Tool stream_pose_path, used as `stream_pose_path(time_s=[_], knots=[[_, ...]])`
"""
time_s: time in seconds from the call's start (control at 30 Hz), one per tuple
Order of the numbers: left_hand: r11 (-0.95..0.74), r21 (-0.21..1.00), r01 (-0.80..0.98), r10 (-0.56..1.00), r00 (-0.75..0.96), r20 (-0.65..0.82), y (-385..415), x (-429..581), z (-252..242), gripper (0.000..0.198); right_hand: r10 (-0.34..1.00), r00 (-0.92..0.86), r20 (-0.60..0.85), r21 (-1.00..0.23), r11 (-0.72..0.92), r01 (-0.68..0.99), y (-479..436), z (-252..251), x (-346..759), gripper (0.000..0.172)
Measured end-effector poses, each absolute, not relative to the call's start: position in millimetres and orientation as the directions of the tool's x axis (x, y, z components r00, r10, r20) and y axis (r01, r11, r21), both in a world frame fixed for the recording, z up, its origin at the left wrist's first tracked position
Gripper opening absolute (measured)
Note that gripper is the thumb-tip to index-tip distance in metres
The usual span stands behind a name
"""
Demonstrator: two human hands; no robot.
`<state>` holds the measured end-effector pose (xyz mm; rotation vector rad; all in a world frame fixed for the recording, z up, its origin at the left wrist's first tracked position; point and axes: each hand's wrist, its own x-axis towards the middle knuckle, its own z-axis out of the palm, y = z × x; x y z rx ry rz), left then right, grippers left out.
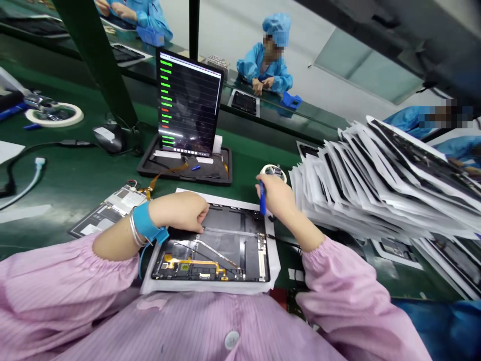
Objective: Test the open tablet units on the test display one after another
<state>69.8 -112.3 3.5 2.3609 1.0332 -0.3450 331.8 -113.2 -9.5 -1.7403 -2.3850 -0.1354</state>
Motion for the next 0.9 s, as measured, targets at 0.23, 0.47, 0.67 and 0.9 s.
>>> stream_pose_path(time_s=[0.23, 0.47, 0.67, 0.9], knots=[[-0.296, 0.596, 0.747, 0.421, 0.662, -0.62, -102.5, 61.5, -0.9, 0.01, 0.946, -0.172, 0.274, -0.099, 0.205, 0.974, -7.4, 6.0, 349.8, 0.045], [-0.138, 0.692, 0.708, 0.319, 0.694, -0.646, -95.3, 59.6, -6.6, 0.008, 0.938, 0.214, 0.271, -0.197, -0.164, 0.967, 23.5, 3.5, 366.9, 0.049], [-0.377, 0.663, 0.647, 0.384, 0.76, -0.524, -91.1, 60.6, -1.6, 0.011, 0.966, -0.257, 0.036, -0.195, 0.259, 0.946, -60.8, 7.1, 332.2, 0.03], [-0.372, 0.716, 0.591, 0.402, 0.797, -0.45, -83.7, 57.3, -7.4, 0.018, 0.907, -0.415, -0.074, -0.419, 0.35, 0.838, -123.3, -39.3, 317.6, 0.02]])
